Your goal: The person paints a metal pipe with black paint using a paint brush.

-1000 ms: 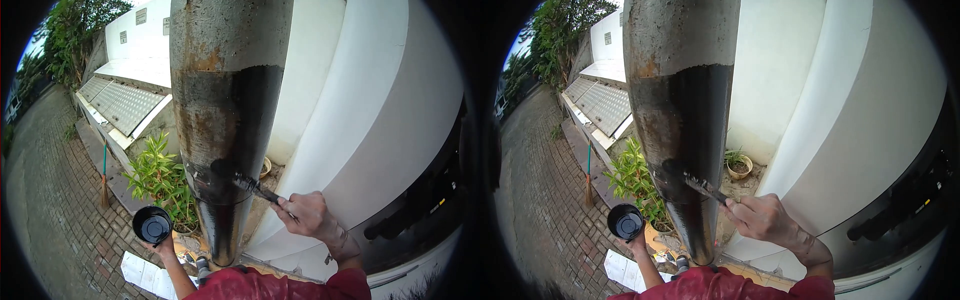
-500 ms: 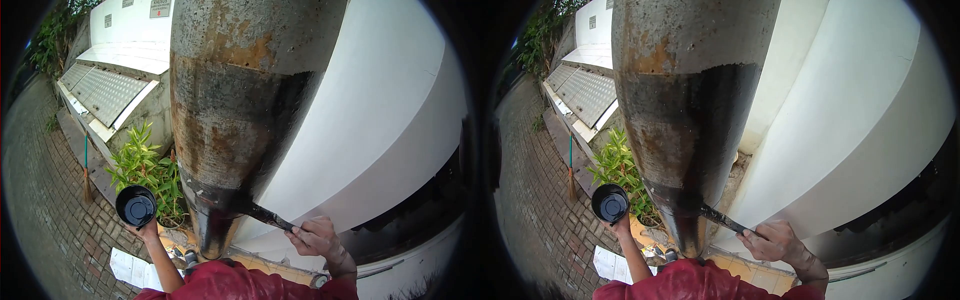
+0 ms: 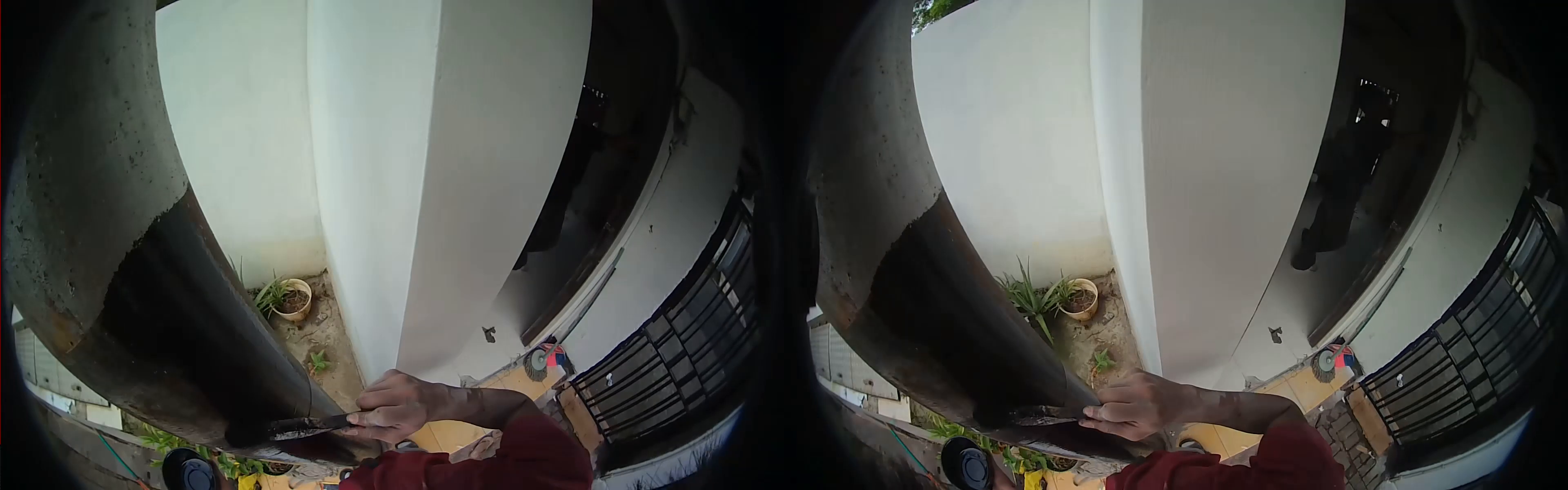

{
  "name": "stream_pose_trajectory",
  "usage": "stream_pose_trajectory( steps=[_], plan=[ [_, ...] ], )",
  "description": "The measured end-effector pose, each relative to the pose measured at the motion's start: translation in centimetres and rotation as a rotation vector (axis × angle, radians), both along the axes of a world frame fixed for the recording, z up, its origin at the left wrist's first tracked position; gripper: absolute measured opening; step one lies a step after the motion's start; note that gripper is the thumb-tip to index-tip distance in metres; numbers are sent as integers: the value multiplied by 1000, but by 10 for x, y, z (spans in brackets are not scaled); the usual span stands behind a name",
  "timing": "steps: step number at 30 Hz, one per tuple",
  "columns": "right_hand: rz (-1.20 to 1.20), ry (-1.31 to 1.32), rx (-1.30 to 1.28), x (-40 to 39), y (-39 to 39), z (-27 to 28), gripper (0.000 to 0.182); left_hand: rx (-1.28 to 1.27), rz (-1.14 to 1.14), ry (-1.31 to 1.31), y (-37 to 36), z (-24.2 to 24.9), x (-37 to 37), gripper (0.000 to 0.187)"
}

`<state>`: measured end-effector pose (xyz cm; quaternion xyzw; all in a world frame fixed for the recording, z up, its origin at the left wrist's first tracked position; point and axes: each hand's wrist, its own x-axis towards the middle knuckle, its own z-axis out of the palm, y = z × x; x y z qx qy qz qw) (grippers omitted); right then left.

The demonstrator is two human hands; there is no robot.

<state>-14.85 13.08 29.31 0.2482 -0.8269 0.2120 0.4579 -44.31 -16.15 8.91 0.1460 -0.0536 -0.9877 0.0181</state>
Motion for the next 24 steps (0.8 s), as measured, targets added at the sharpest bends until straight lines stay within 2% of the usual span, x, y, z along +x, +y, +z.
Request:
stream_pose_trajectory(
  steps=[2, 3, 5, 8, 10, 12, 15, 18, 20, 22, 24],
  plan=[
    [116, -27, -161, -2, -7, -25, 31, -18, -70, 30, 23, 8, -10, 63],
    [92, -17, -177, -1, -12, -35, 31, -30, -92, 39, 30, 10, -11, 63],
    [63, -165, -352, 0, -22, -52, 29, -47, -110, 50, 36, 10, -7, 63],
    [-31, -176, -484, 0, -31, -85, 23, -70, -104, 72, 38, 12, 2, 63],
    [-45, -183, -486, 7, -32, -103, 25, -79, -77, 85, 35, 15, 14, 63],
    [53, -357, -466, 8, -27, -123, 25, -84, -16, 93, 25, 14, 31, 63],
    [167, -387, -526, 16, -23, -109, 26, -86, 125, 93, 0, 9, 70, 63],
    [366, -451, -601, 18, -13, -97, 22, -97, 379, 80, -54, 2, 141, 63],
    [352, -557, -651, 24, -1, -84, 24, -108, 451, 21, -43, 18, 164, 62],
    [480, -794, -983, 31, 9, -79, 34, -186, 503, 97, -59, -3, 181, 62],
    [606, -931, -1220, 36, 23, -80, 48, -148, 511, 132, -71, -15, 208, 62]
  ],
)
